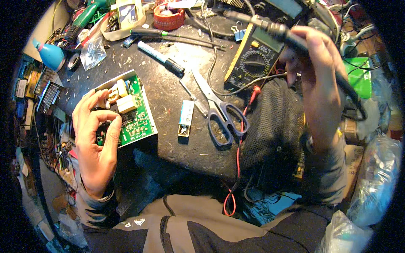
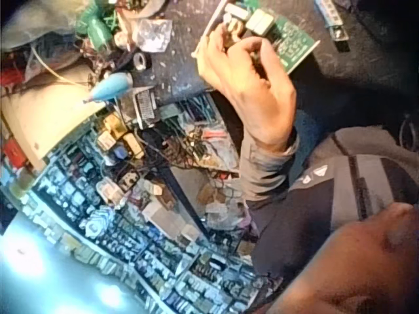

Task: The person opens a metal enclosure to access a green circuit board, then uses a soldering iron to reflow solder on several component leads. They insert a new component, trim its leads with scissors, and solder it in place. The person inspects the board and the enclosure throughout the process.

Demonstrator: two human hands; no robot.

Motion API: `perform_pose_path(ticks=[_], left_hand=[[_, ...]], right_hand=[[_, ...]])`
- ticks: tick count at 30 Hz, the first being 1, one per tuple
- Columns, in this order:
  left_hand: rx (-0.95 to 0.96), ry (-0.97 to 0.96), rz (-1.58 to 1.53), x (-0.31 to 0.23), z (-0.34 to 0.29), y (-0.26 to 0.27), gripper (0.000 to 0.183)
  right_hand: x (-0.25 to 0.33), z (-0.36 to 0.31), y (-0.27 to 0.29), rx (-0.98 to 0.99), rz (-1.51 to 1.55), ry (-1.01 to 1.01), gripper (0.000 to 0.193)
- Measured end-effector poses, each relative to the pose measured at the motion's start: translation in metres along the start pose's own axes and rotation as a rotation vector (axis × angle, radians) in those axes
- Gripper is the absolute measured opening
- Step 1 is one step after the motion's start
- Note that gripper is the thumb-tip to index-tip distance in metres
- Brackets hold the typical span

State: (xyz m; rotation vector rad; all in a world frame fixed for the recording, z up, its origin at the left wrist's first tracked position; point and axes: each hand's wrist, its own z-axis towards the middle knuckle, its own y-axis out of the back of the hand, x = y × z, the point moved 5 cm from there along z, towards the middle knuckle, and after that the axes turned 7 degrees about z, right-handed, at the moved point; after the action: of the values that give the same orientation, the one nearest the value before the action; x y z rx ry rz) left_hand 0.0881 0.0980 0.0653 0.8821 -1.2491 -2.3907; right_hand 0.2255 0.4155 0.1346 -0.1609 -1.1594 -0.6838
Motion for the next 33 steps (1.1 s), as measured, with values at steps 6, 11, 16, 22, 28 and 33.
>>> perform_pose_path(ticks=[6,11,16,22,28,33], left_hand=[[-0.134,0.100,-0.531,0.036,-0.009,0.005,0.098],[0.061,-0.014,-0.513,0.070,-0.015,0.003,0.158],[0.124,0.022,-0.539,0.087,-0.033,-0.012,0.150],[0.124,0.008,-0.575,0.090,-0.035,-0.015,0.134],[-0.006,0.018,-0.567,0.086,-0.036,-0.019,0.124],[-0.090,0.068,-0.530,0.076,-0.046,-0.021,0.122]], right_hand=[[-0.033,0.129,0.039,0.104,0.050,0.173,0.033],[-0.088,0.261,0.049,0.177,-0.265,0.323,0.034],[-0.151,0.337,0.046,0.035,-0.137,0.106,0.034],[-0.184,0.383,0.021,0.037,0.243,0.038,0.042],[-0.186,0.330,-0.017,-0.128,0.612,-0.499,0.051],[-0.092,0.197,-0.113,0.486,0.209,-0.479,0.044]])
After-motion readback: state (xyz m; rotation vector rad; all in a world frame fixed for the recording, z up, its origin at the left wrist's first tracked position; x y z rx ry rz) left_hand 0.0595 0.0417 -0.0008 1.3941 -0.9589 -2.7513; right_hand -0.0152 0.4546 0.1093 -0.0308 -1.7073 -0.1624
